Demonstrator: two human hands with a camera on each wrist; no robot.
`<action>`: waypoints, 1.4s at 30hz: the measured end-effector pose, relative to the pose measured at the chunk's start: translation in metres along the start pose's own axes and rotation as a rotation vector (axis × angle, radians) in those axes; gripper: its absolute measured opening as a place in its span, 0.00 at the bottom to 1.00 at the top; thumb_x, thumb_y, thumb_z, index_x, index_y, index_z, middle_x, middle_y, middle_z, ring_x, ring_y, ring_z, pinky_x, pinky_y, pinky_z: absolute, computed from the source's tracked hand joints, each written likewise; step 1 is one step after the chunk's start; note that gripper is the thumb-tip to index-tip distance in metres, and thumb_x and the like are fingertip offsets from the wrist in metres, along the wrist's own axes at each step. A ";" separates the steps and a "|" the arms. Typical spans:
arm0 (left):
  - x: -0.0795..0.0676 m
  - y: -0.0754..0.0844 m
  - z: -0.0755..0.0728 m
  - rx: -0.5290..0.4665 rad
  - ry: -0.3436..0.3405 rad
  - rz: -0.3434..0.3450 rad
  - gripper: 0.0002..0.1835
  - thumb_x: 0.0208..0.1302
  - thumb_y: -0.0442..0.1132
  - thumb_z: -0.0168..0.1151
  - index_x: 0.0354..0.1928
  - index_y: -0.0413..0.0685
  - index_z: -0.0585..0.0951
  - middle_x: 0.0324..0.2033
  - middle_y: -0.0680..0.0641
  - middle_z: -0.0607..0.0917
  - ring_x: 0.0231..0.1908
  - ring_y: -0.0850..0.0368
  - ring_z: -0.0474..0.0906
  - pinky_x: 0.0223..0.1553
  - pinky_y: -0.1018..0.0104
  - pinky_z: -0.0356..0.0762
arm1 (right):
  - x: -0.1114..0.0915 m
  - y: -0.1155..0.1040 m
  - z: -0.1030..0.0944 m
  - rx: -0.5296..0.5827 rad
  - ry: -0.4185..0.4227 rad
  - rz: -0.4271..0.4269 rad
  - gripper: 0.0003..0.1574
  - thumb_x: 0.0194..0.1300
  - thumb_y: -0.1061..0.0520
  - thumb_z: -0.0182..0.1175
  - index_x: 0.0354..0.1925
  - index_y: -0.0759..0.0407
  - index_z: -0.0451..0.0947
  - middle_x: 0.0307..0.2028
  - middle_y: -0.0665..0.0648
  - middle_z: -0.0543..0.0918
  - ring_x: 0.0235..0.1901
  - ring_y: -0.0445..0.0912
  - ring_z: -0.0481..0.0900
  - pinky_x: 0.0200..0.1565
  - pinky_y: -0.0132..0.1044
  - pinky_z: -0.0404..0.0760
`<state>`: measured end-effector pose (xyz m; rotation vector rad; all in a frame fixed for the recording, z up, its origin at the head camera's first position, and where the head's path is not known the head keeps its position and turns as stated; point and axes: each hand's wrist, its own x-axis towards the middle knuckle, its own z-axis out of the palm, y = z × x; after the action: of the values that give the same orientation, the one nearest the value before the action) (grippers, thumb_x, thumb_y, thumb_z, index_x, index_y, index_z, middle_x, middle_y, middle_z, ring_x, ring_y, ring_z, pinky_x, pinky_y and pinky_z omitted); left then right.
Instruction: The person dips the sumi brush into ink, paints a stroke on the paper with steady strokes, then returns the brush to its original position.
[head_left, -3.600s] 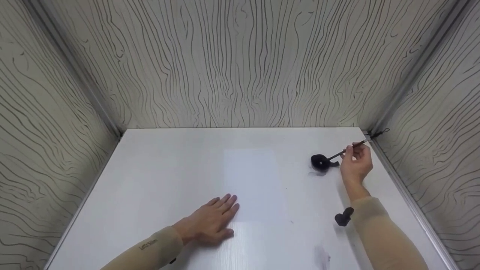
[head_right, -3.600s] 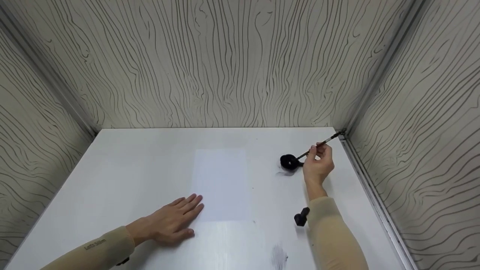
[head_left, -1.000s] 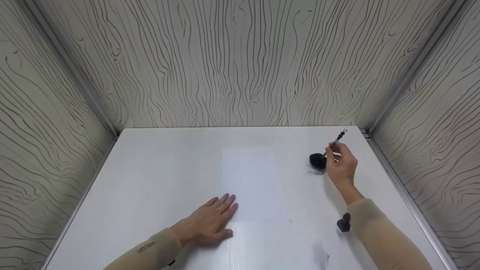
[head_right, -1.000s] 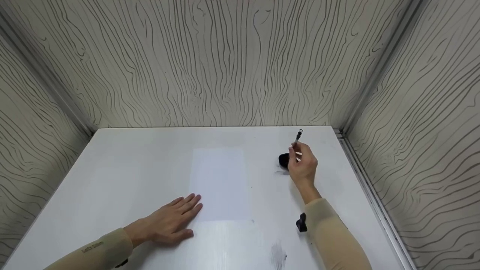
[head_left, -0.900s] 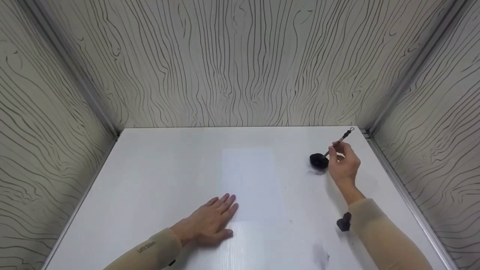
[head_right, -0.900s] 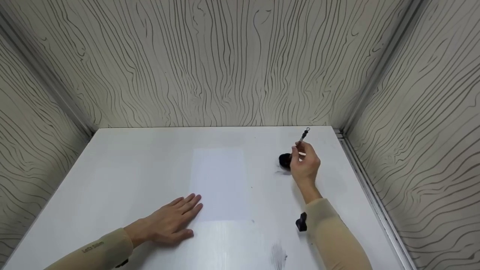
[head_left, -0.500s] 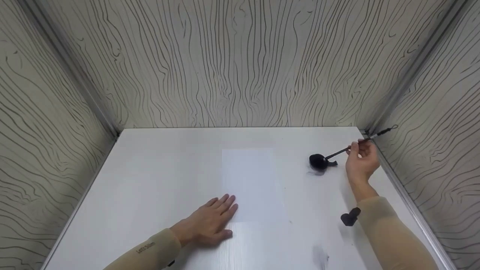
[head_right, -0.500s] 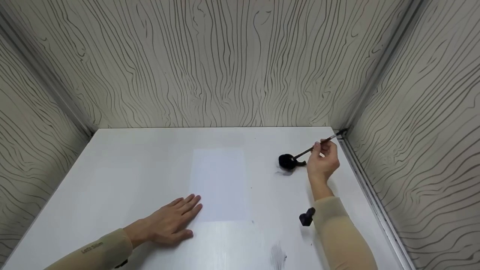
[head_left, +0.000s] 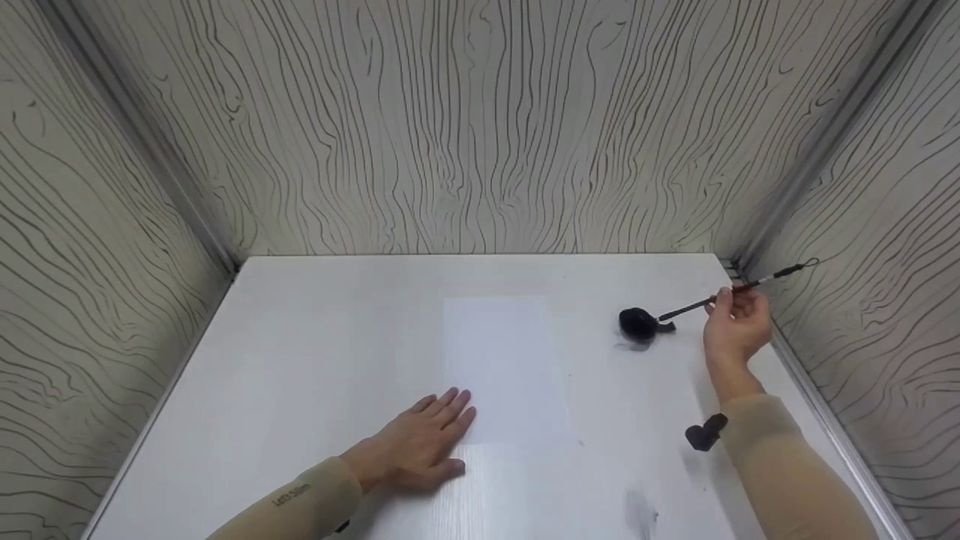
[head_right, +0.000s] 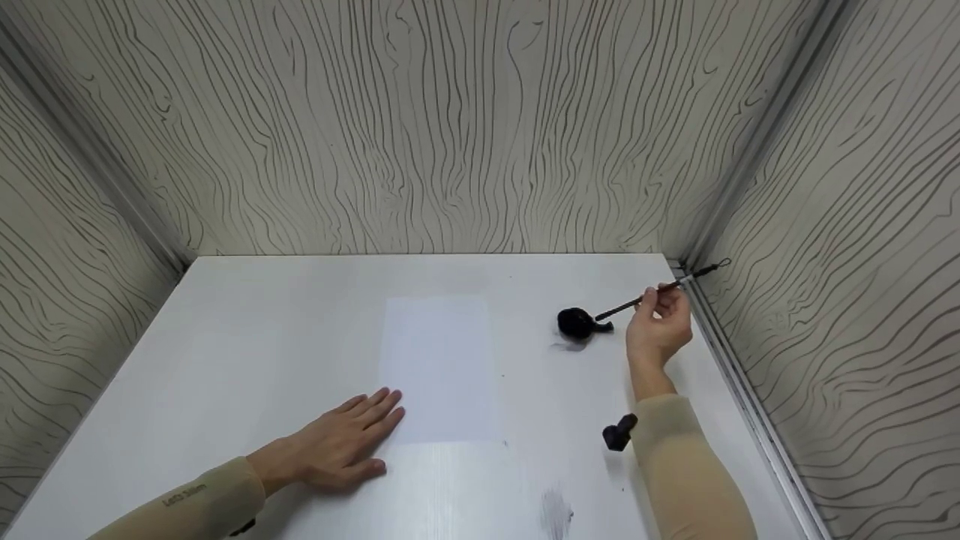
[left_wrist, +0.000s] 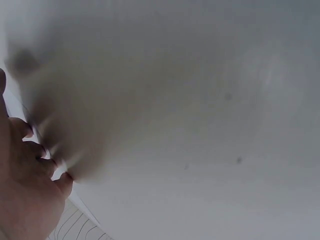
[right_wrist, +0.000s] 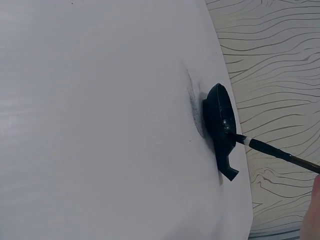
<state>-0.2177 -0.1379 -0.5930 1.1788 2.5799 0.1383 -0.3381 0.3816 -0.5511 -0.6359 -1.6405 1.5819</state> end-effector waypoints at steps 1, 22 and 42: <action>0.000 0.000 0.000 0.002 -0.001 0.000 0.48 0.85 0.72 0.33 0.93 0.50 0.50 0.93 0.45 0.46 0.94 0.44 0.44 0.92 0.42 0.53 | 0.000 0.000 -0.001 -0.002 0.000 0.002 0.13 0.83 0.59 0.64 0.59 0.65 0.80 0.38 0.39 0.84 0.41 0.34 0.86 0.48 0.23 0.90; -0.001 0.000 0.004 0.042 0.026 -0.001 0.48 0.85 0.72 0.34 0.93 0.50 0.51 0.93 0.45 0.48 0.93 0.44 0.45 0.92 0.42 0.54 | 0.005 -0.005 -0.013 -0.015 -0.013 -0.018 0.06 0.83 0.59 0.64 0.53 0.58 0.81 0.38 0.40 0.83 0.40 0.33 0.86 0.48 0.23 0.90; -0.001 0.000 0.004 0.014 0.028 0.000 0.48 0.85 0.72 0.34 0.93 0.50 0.50 0.93 0.45 0.47 0.93 0.44 0.45 0.92 0.42 0.54 | 0.003 -0.012 -0.005 -0.026 -0.021 -0.039 0.07 0.81 0.57 0.67 0.45 0.46 0.79 0.36 0.37 0.84 0.39 0.32 0.85 0.46 0.20 0.88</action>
<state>-0.2154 -0.1390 -0.5966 1.1898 2.6097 0.1380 -0.3342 0.3861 -0.5393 -0.5988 -1.6820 1.5461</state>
